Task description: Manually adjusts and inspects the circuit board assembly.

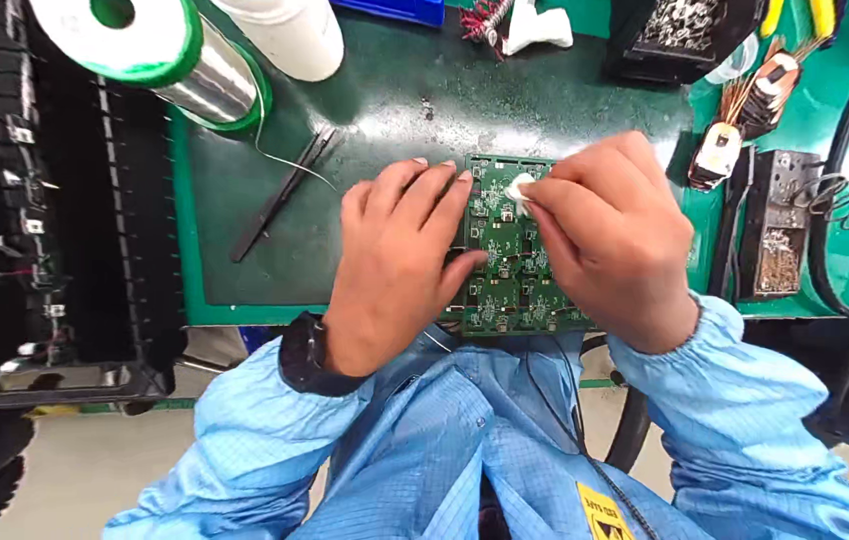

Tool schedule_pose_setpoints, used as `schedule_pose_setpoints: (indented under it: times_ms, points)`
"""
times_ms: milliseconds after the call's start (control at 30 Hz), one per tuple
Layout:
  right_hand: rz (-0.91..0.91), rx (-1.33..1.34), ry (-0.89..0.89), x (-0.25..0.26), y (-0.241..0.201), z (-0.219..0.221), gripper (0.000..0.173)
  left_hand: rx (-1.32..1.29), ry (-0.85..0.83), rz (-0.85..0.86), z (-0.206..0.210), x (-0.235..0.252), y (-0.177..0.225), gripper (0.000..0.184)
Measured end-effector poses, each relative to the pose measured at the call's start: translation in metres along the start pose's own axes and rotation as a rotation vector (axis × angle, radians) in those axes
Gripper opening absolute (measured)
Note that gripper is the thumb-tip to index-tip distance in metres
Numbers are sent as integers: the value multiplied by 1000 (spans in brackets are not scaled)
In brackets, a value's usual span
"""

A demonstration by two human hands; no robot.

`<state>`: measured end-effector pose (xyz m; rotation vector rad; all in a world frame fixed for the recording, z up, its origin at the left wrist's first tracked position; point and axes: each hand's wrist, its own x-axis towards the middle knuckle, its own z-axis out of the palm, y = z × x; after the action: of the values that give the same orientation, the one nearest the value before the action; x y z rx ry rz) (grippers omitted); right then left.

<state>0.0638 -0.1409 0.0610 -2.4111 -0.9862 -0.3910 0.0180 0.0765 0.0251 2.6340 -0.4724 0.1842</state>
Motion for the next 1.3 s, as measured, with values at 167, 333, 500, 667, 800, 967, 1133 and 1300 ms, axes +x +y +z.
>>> schedule_pose_setpoints:
  times_ms: [167, 333, 500, 667, 800, 967, 1133, 1300]
  points:
    - [-65, -105, -134, 17, 9, 38, 18, 18, -33, -23, 7, 1, -1, 63]
    - [-342, -147, -192, 3, 8, 30, 17, 43, -34, -28, 10, -2, -2, 64]
    - [-326, -178, -149, 10, 15, 35, 17, 38, -33, -35, 10, -2, -2, 67]
    - [-288, -166, -146, 2, 9, 35, 17, 37, -31, -42, 11, -3, -2, 67]
    - [-256, -154, -130, 6, 7, 38, 16, 38, -24, -35, 11, -2, -3, 66]
    - [-229, -181, -105, 13, 12, 40, 14, 32, -35, -34, 10, -3, -2, 67]
    - [-250, -156, -139, 6, 7, 35, 13, 38, -31, -41, 11, -3, -3, 68]
    - [-173, -123, -129, 2, 5, 35, 13, 42, -30, -43, 11, -2, -2, 68]
